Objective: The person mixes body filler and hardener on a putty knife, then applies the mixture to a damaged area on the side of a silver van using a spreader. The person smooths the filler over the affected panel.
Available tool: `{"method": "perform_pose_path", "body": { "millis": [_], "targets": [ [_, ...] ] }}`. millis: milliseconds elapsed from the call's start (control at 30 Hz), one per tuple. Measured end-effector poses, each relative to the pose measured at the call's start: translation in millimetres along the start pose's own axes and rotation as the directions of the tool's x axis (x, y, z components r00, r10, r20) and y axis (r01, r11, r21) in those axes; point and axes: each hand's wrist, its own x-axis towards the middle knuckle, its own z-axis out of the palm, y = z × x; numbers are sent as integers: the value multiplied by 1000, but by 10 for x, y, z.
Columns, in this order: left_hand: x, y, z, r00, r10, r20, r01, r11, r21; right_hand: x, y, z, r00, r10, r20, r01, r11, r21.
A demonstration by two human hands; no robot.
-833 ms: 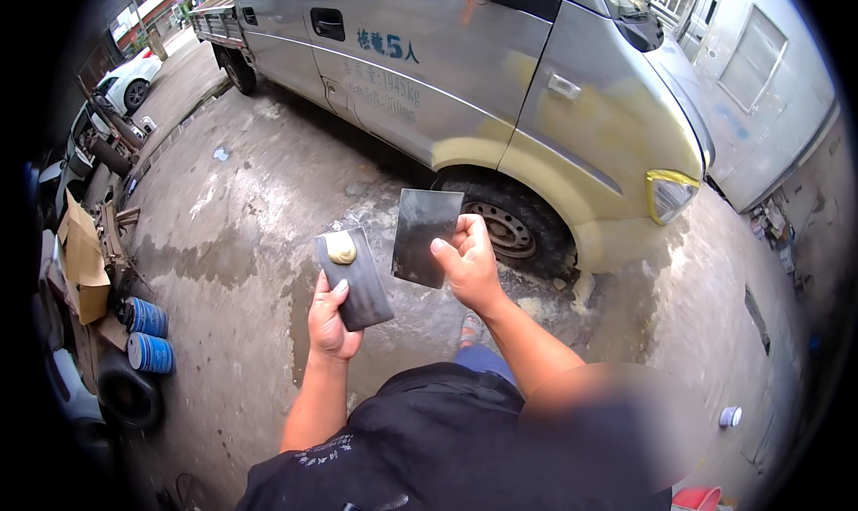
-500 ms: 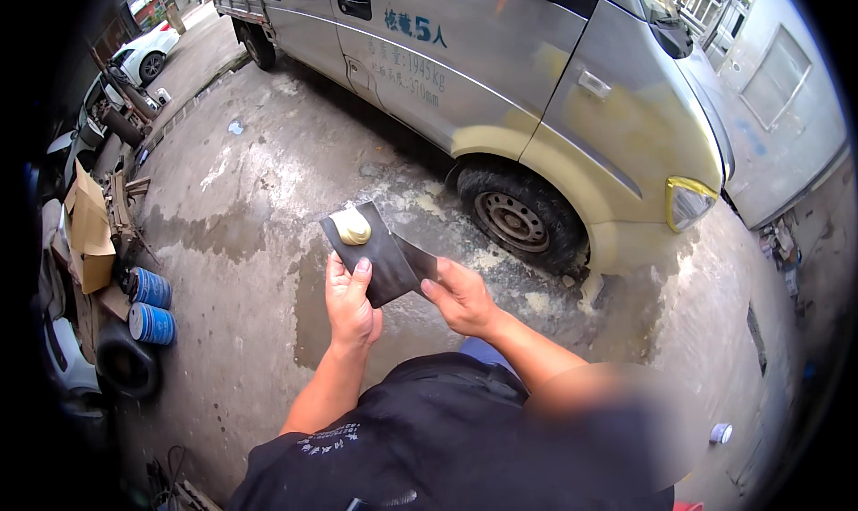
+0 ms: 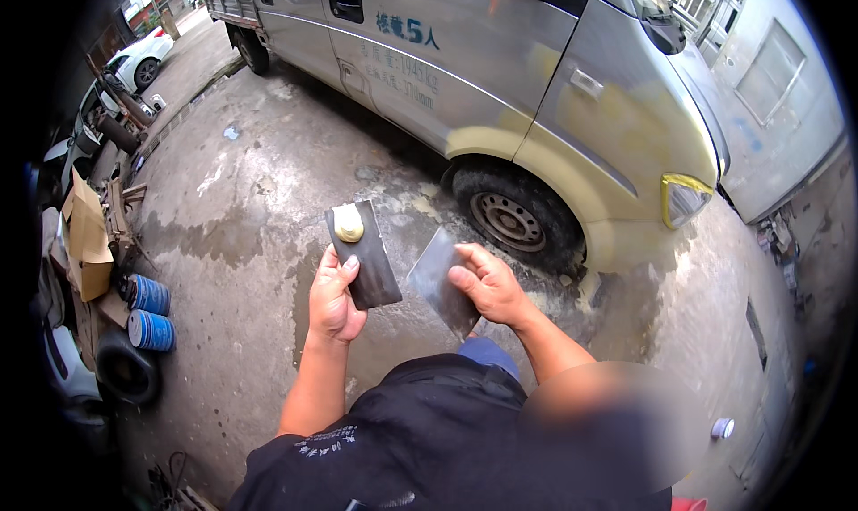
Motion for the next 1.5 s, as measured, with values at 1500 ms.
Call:
{"method": "perform_pose_path", "body": {
  "millis": [1500],
  "targets": [
    [-103,40,-257,790,-278,546,425,891,-162,479,-895,89,802,-311,510,595,491,-636]
  ]
}}
